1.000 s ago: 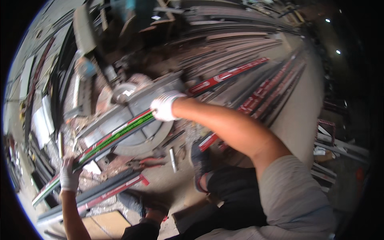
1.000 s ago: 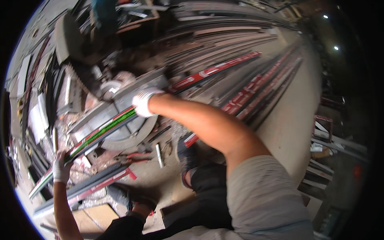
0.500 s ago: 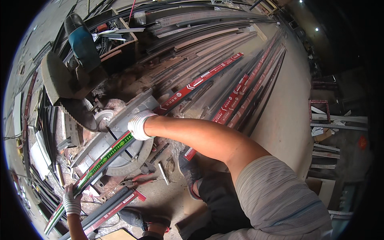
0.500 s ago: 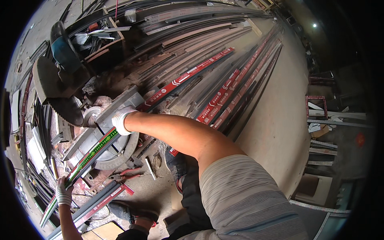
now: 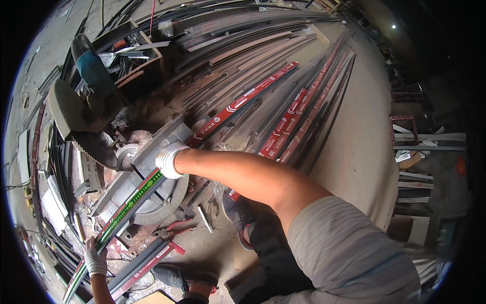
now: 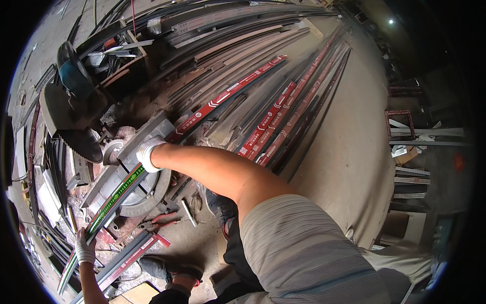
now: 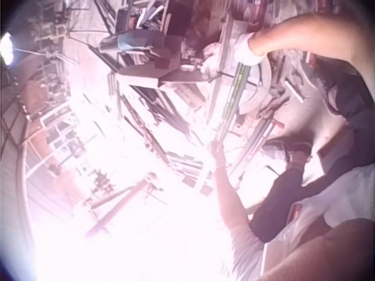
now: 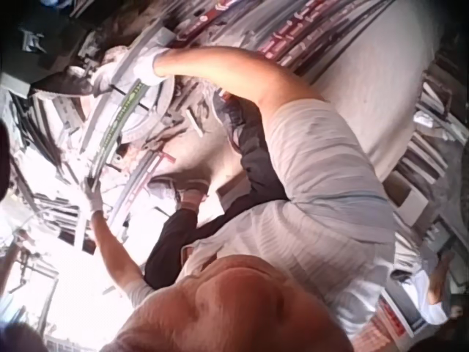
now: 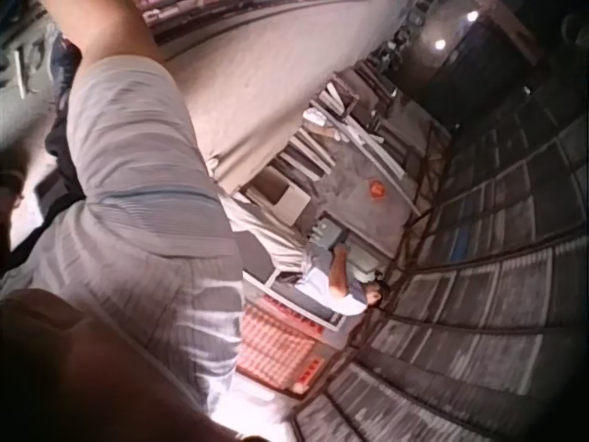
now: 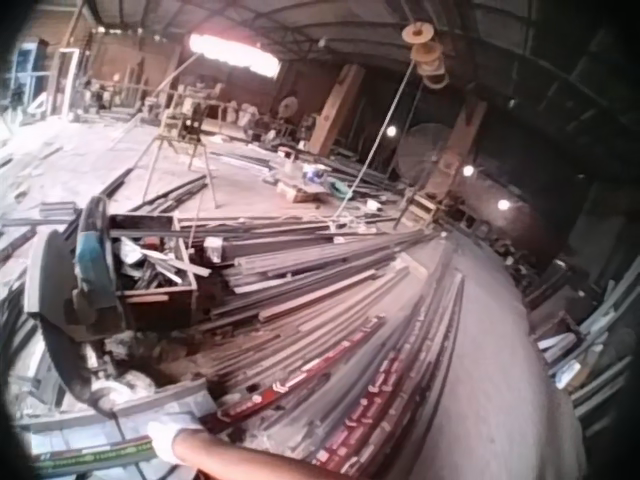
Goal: The person measures a long metal profile with a tape measure, marks it, and uses a miter saw to cut it to length. The cut piece is set aside, and the process is repeated with another profile.
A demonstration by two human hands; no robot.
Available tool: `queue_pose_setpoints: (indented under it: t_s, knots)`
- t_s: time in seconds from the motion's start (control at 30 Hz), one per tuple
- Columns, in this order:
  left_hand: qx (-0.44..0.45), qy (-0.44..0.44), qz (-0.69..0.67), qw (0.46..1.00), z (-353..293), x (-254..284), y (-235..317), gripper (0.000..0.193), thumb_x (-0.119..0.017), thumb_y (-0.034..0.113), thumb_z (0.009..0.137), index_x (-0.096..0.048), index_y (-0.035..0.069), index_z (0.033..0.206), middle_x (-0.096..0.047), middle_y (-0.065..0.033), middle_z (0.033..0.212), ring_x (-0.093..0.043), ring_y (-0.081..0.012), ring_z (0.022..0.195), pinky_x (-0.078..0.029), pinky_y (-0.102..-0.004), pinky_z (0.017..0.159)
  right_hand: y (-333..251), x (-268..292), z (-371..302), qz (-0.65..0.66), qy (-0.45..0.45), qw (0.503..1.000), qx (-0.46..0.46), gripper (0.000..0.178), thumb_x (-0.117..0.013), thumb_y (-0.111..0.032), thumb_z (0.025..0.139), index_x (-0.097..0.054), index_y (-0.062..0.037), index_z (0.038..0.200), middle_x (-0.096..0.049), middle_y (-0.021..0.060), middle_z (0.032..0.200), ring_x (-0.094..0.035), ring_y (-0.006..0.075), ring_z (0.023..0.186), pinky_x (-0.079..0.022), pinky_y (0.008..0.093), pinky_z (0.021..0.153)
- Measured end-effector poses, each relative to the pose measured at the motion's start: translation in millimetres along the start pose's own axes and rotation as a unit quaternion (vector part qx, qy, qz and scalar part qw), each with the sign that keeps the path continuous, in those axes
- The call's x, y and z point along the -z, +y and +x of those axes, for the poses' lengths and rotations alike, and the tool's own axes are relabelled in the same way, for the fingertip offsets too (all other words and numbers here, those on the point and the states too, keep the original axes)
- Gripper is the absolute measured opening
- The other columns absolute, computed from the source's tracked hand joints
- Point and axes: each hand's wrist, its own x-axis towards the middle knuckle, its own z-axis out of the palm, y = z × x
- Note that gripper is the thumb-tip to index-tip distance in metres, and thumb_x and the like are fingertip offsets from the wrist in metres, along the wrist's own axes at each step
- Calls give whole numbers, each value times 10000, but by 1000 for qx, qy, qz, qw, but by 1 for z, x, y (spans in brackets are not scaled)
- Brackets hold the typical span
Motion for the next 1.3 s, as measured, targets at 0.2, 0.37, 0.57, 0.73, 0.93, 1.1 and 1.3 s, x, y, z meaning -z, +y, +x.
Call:
queue_pose_setpoints:
  t_s: [0.2,0.37,0.57,0.73,0.93,1.1,1.3]
  knots:
    - [-10,31,70,997,-19,16,11,776,-742,11,748,-447,-2,1466,-513,-245,1408,-496,-430,1305,-386,-468,1145,-1,1,-1,5,2,1000,-8,297,-620,-200,877,-771,-83,1104,-758,156,1097,-728,334,1012,-574,466,832]
    - [-3,33,101,994,-56,63,35,701,-723,41,792,-464,-8,1442,-522,-251,1390,-510,-440,1287,-394,-487,1132,1,-4,4,4,17,1000,11,326,-654,-182,837,-767,-82,1126,-754,160,1112,-724,336,1026,-576,462,837]
    - [-109,-30,64,991,-114,139,131,515,-766,135,817,-593,9,1286,-640,-208,1201,-609,-405,1108,-495,-467,973,5,-4,-1,38,7,999,-10,349,-679,-206,810,-774,-67,1115,-745,172,1151,-711,332,1077,-569,464,888]
    - [12,-114,13,993,-140,183,302,533,-732,174,916,-554,32,1397,-581,-208,1359,-548,-382,1276,-441,-484,1088,-2,5,-10,16,44,999,13,325,-674,-159,812,-772,-64,1107,-754,170,1105,-725,333,1032,-581,457,840]
    - [-28,-214,-79,973,-128,147,382,476,-760,188,878,-624,37,1309,-659,-212,1231,-629,-389,1164,-499,-461,1016,3,3,-13,28,38,999,-2,323,-679,-162,811,-773,-63,1104,-756,166,1101,-724,336,1037,-579,457,845]
    - [28,-179,-27,983,-130,131,352,490,-721,265,920,-617,15,1328,-645,-263,1250,-599,-440,1184,-484,-495,1030,2,1,-10,27,53,998,9,317,-680,-173,816,-778,-65,1098,-757,165,1103,-724,334,1036,-578,459,846]
    - [-9,-227,-32,973,-131,121,349,501,-740,260,903,-621,27,1330,-662,-239,1218,-607,-426,1176,-486,-495,1026,6,-5,-7,37,67,997,10,322,-684,-186,816,-780,-66,1098,-759,164,1098,-724,330,1036,-577,456,853]
